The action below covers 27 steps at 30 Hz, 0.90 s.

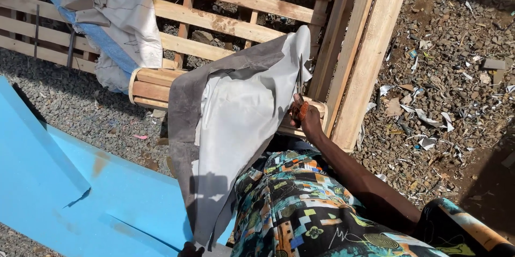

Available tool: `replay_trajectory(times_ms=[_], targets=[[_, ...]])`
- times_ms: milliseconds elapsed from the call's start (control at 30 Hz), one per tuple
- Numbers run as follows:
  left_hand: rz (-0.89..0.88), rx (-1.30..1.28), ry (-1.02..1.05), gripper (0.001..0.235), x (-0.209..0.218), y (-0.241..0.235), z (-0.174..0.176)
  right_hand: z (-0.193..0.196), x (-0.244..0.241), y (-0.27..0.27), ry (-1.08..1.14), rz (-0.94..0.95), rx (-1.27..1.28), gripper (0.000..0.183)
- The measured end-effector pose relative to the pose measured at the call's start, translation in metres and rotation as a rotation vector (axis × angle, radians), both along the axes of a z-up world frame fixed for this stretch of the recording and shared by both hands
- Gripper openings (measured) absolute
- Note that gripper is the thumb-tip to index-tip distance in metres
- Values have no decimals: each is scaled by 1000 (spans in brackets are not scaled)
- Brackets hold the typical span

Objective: The person uses a pair of scissors to cut a large piece of white fabric resting on a wooden pallet. They hold the fabric with one hand and cut along the edges with the other, trimming the material into smaller sections.

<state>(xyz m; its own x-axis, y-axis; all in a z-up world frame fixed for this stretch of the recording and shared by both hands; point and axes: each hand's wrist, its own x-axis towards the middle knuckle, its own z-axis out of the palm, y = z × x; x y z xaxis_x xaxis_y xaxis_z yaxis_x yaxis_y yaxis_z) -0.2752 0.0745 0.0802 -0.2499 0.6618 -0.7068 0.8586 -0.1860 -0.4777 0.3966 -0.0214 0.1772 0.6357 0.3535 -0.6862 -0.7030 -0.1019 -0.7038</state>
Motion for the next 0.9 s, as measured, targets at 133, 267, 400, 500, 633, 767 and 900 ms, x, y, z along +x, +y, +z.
replay_trajectory(times_ms=[133,267,400,500,633,767,900], targets=[[-610,544,-1007,8,204,34,59,40,-3,-14,-92,187,23,54],[-332,542,-1217,12,444,52,85,11,-15,-24,-129,194,117,52],[-330,203,-1640,39,601,42,82,41,-29,-25,-117,170,123,50],[-353,173,-1687,34,639,50,51,46,-35,-21,-113,147,153,52],[-403,175,-1704,29,639,44,82,35,-48,-22,-50,42,215,54],[-498,90,-1684,47,631,49,79,21,-53,-35,-27,80,193,54],[-607,126,-1777,8,624,64,51,48,-57,-33,-109,254,139,61]])
